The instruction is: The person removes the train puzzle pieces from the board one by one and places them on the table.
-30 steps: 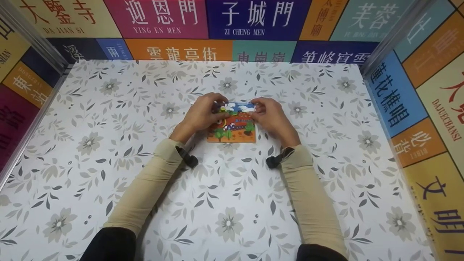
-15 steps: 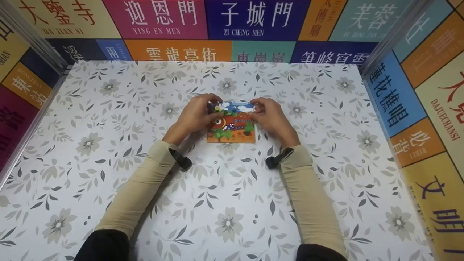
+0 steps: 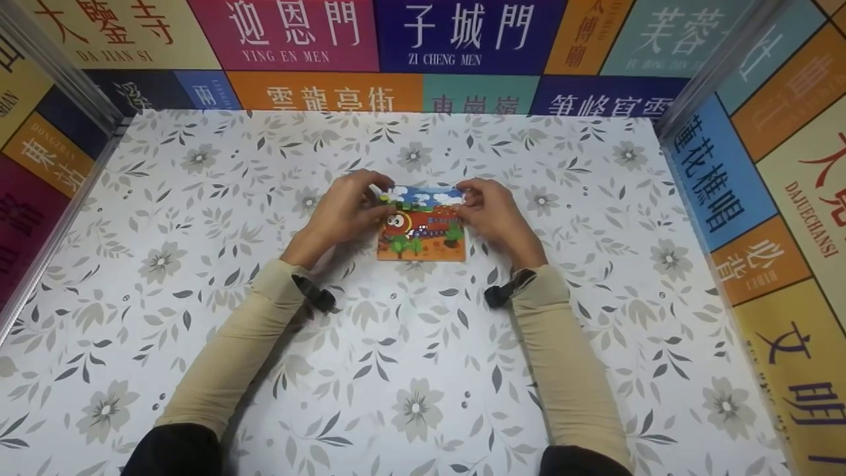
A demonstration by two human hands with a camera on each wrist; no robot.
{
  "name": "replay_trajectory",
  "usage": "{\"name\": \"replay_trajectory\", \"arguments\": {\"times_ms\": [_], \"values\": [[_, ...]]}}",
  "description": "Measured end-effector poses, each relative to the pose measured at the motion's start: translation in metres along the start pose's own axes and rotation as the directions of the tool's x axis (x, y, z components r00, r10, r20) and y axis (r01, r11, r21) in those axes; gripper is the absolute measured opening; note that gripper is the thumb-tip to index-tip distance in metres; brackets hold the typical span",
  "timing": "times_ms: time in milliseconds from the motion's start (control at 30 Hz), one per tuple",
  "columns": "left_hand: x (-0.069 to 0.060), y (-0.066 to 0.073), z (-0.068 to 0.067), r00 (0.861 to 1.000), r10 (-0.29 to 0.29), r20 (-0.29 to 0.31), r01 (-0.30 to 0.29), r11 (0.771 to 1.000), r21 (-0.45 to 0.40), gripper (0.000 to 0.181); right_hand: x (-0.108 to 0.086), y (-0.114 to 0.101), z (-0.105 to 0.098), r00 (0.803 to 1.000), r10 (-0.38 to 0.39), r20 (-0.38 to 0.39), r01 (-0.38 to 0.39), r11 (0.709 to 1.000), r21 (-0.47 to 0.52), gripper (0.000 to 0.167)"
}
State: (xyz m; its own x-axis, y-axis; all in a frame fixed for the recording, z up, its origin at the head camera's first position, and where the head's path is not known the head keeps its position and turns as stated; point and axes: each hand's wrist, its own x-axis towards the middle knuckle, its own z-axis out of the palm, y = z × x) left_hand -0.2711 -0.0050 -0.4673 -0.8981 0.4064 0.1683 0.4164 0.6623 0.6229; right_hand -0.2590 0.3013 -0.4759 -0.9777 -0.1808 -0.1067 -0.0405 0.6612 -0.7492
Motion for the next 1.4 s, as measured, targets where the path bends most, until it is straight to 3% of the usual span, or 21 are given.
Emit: {"name": "replay_trajectory", "arguments": {"times_ms": [300, 567, 800, 1100, 1400], "values": [[-0.011, -0.01, -0.011, 0.999, 0.007, -0.045, -0.007, 1.0, -0.015, 0.041, 0.001, 0.0, 0.0, 1.0, -0.029, -0.01, 0.029, 0.999, -0.013, 0.048], [-0.019, -0.021, -0.023, 0.997, -0.023, -0.071, 0.022, 1.0, -0.022, 0.043, 0.001, 0.0, 0.001, 0.998, -0.054, -0.029, 0.053, 0.998, -0.036, 0.048], [-0.028, -0.036, -0.036, 0.995, -0.048, -0.084, 0.045, 0.998, -0.031, 0.043, 0.0, -0.002, 0.001, 0.999, -0.038, -0.019, 0.038, 0.999, -0.027, 0.047], [-0.034, -0.058, -0.05, 0.988, -0.056, -0.144, 0.051, 0.998, -0.037, 0.039, -0.001, -0.002, 0.0, 0.999, -0.033, -0.016, 0.033, 0.999, -0.029, 0.048], [-0.038, -0.081, -0.063, 0.986, -0.105, -0.127, 0.095, 0.992, -0.088, 0.041, 0.0, 0.001, 0.0, 0.999, -0.033, -0.02, 0.032, 0.999, -0.039, 0.047]]}}
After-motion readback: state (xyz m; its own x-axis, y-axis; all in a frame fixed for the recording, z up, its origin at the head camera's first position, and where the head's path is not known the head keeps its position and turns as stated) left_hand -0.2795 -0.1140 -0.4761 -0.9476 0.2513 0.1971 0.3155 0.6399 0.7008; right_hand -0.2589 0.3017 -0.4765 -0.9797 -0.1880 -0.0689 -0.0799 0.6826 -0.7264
